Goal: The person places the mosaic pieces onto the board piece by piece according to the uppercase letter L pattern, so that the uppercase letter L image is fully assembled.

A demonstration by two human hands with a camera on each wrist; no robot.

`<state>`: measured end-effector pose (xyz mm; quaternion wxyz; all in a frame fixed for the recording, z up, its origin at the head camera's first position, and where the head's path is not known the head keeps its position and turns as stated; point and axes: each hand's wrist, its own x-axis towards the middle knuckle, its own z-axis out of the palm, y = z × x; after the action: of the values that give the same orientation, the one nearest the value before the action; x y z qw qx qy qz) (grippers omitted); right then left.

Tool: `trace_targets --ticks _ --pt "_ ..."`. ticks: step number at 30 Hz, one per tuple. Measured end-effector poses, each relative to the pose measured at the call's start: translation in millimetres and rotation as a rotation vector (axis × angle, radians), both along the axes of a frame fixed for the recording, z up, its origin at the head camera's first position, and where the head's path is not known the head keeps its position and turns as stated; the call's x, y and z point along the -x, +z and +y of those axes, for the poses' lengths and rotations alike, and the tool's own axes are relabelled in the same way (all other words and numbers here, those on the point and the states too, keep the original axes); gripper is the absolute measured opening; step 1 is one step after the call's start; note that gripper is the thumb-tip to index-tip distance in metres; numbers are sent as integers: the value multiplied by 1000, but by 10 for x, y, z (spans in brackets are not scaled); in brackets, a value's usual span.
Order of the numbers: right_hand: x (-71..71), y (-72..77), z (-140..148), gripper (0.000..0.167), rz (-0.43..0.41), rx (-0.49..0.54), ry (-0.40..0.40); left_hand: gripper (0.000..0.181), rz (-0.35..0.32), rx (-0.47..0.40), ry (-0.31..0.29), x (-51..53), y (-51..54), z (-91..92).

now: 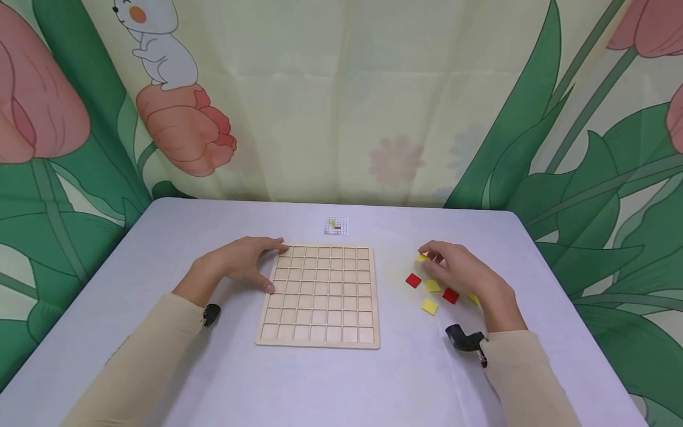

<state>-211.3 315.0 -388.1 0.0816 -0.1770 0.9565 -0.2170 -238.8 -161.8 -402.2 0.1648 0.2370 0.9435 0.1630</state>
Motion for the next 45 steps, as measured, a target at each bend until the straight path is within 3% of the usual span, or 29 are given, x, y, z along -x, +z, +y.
trace_targets --ticks 9,13,26,38,45 --pt "33 47 -250 35 119 103 82 100 -19 6 29 -41 -4 -41" --pt "30 80 -343 37 148 129 98 99 -2 -19 5 -38 0 -14" --pt "21 208 -784 40 186 218 234 99 0 -8 18 -8 31 -9" --pt "27 120 -1070 43 217 284 333 100 -11 -14 11 -23 11 51" --pt "88 110 -1330 40 182 318 350 101 -18 -23 26 -25 10 41"
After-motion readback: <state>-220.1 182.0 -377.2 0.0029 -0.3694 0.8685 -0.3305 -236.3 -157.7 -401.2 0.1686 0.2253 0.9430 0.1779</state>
